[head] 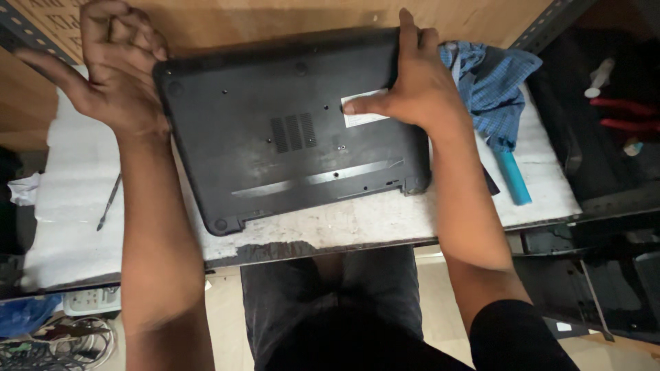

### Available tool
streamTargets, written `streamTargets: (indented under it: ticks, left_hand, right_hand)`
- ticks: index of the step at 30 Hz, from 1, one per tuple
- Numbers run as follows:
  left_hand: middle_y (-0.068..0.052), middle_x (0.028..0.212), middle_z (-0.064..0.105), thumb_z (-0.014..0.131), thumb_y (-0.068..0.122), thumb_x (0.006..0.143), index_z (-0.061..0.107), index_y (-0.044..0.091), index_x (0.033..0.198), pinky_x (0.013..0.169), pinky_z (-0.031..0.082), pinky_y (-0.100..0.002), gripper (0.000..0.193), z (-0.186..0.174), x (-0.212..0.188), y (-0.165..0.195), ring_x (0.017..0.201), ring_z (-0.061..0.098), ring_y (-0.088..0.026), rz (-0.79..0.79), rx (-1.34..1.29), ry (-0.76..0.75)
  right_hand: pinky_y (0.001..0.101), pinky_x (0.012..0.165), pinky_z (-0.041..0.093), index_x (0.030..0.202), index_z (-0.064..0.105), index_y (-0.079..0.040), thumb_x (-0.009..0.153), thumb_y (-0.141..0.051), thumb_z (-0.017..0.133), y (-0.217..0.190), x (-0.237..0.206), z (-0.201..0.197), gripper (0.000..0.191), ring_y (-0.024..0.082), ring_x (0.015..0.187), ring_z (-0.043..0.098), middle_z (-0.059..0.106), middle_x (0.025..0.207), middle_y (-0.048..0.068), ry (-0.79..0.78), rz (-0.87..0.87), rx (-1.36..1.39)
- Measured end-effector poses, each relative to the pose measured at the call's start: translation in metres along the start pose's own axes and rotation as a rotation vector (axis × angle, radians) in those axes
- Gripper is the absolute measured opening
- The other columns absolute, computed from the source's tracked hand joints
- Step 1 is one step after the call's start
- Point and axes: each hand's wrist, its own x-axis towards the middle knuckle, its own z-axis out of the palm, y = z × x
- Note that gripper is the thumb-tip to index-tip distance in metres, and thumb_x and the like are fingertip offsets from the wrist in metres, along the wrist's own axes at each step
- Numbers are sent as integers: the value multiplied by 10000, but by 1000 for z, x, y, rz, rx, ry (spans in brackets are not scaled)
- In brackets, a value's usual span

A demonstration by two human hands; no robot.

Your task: The person works at a repair bench on a laptop placed upside down, using a pry tool to release the bottom cover and removing small screws by hand. They flip the laptop over, open the lid, then turn it back and continue prying at the edge of the base cover.

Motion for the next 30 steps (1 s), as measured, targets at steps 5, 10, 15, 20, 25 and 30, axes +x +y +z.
streamTargets:
  ticks: [5,10,15,20,25,30]
  left_hand:
    - [-124,922,526,178,868,899,565,-26,1243,721,396,-277,1033,-3,-2,-2,766,471,-215,-2,-7,35]
    - [-127,994,545,212,832,880,553,-19,1224,748,408,-279,979,-3,-3,-3,824,490,-210,-52,-148,71]
    - [-106,909,514,220,830,905,561,-36,1201,774,413,-290,976,-2,-3,-2,798,488,-224,-59,-120,104]
    - [-135,935,537,225,835,890,560,-38,1174,768,412,-287,976,-2,-3,-3,794,488,-227,-75,-123,107]
    - [-135,936,535,215,833,888,560,-43,1165,766,413,-288,982,-3,-4,-7,793,487,-227,-80,-122,109]
    - [-135,944,535,207,819,908,556,-47,1160,767,420,-294,967,-5,-3,-9,803,488,-225,-68,-80,104]
  right_hand:
    - [494,1105,434,1625,175,-63,417,-472,1055,2,-1,-12,1550,524,1353,473,428,1451,337,-47,-35,83]
    - [493,1123,395,1623,170,-91,442,-380,1061,7,2,-20,1508,514,1384,433,418,1486,334,-104,-76,139]
    - [486,1136,391,1627,232,-133,460,-342,1025,13,9,-25,1426,472,1400,453,477,1479,286,-87,-191,192]
    - [471,1111,427,1597,351,-133,516,-402,995,26,11,-24,1287,418,1362,519,542,1454,228,-98,-206,168]
    - [490,1029,471,1468,504,-57,619,-475,978,38,18,-10,1058,454,1247,589,620,1347,269,68,-342,131]
    - [477,876,549,1282,637,-54,727,-537,923,36,24,1,790,428,1002,699,724,1074,222,190,-267,111]
